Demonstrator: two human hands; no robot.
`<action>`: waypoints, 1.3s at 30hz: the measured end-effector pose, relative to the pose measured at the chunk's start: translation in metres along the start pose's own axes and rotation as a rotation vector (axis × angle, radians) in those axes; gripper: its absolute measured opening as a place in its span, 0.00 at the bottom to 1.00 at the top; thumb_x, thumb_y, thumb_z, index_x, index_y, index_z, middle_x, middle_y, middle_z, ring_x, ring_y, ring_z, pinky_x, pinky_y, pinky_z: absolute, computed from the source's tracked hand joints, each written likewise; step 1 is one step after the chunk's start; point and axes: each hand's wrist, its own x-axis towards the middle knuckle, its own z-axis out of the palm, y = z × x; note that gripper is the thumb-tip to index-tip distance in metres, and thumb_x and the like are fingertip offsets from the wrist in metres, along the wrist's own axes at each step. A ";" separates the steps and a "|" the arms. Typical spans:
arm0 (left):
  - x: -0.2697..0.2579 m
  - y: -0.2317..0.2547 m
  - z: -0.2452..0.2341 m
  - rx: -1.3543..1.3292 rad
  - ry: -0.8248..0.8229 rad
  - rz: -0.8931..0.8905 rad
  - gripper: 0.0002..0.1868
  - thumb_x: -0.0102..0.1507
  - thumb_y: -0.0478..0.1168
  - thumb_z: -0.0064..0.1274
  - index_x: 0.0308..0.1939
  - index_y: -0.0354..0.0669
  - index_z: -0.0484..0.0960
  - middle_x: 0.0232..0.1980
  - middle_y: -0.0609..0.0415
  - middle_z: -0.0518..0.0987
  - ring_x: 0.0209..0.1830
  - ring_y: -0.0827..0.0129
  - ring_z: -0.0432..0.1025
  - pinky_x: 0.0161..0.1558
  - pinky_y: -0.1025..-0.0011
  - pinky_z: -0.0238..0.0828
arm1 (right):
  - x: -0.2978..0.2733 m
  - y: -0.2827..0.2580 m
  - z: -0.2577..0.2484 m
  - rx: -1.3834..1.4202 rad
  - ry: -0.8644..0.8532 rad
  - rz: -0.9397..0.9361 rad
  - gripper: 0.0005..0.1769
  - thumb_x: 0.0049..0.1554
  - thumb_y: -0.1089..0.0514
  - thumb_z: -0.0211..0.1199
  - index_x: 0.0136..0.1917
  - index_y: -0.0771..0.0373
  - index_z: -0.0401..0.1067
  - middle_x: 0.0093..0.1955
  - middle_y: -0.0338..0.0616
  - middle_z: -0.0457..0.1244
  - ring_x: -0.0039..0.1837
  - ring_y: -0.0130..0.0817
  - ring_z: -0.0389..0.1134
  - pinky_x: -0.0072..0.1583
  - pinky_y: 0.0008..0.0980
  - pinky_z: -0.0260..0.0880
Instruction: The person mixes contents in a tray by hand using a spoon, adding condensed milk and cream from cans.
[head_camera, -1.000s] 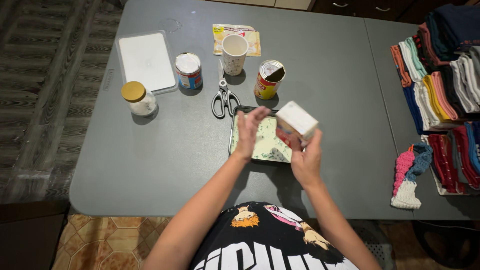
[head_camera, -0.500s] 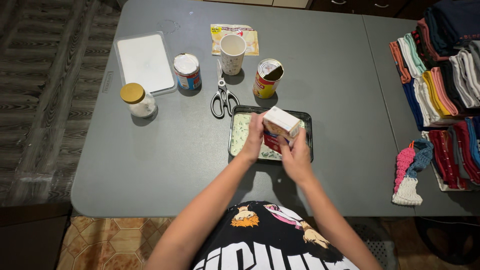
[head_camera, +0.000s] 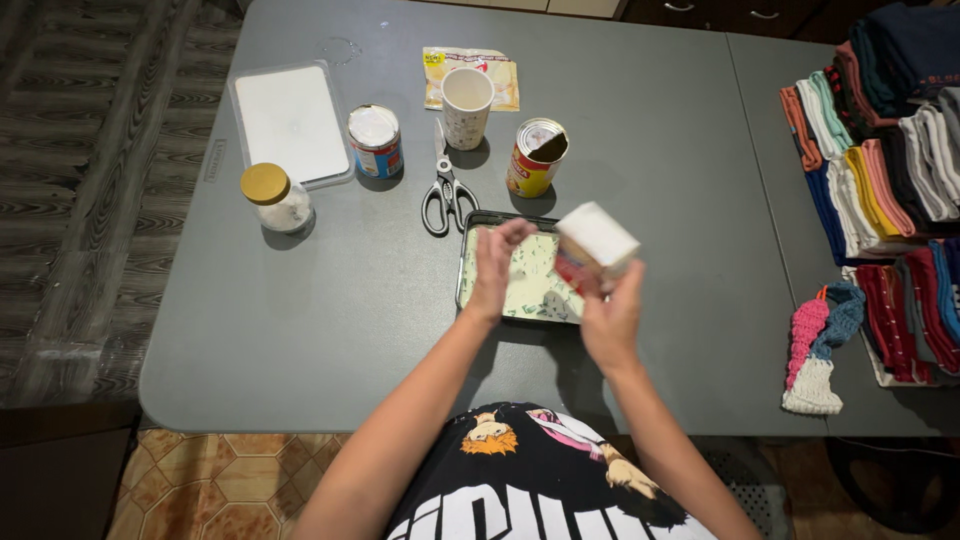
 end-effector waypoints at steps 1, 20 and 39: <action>0.001 -0.003 -0.004 0.001 0.000 0.000 0.49 0.71 0.73 0.15 0.71 0.31 0.64 0.68 0.40 0.71 0.73 0.52 0.61 0.77 0.58 0.51 | 0.000 -0.002 0.002 0.001 0.000 0.000 0.15 0.68 0.59 0.56 0.62 0.67 0.55 0.57 0.51 0.67 0.57 0.34 0.71 0.56 0.33 0.74; 0.003 0.022 0.017 0.178 0.033 -0.078 0.50 0.65 0.76 0.16 0.73 0.40 0.61 0.70 0.45 0.69 0.75 0.59 0.59 0.71 0.58 0.54 | 0.002 0.009 0.003 -0.154 -0.091 0.026 0.17 0.66 0.58 0.56 0.63 0.68 0.56 0.55 0.52 0.68 0.53 0.35 0.73 0.54 0.36 0.74; -0.006 0.013 0.020 0.393 -0.048 0.053 0.47 0.69 0.74 0.22 0.72 0.37 0.64 0.66 0.41 0.69 0.71 0.58 0.63 0.74 0.62 0.58 | 0.003 0.002 0.004 -0.194 -0.096 0.064 0.18 0.64 0.57 0.60 0.61 0.67 0.58 0.55 0.52 0.70 0.55 0.34 0.73 0.53 0.34 0.74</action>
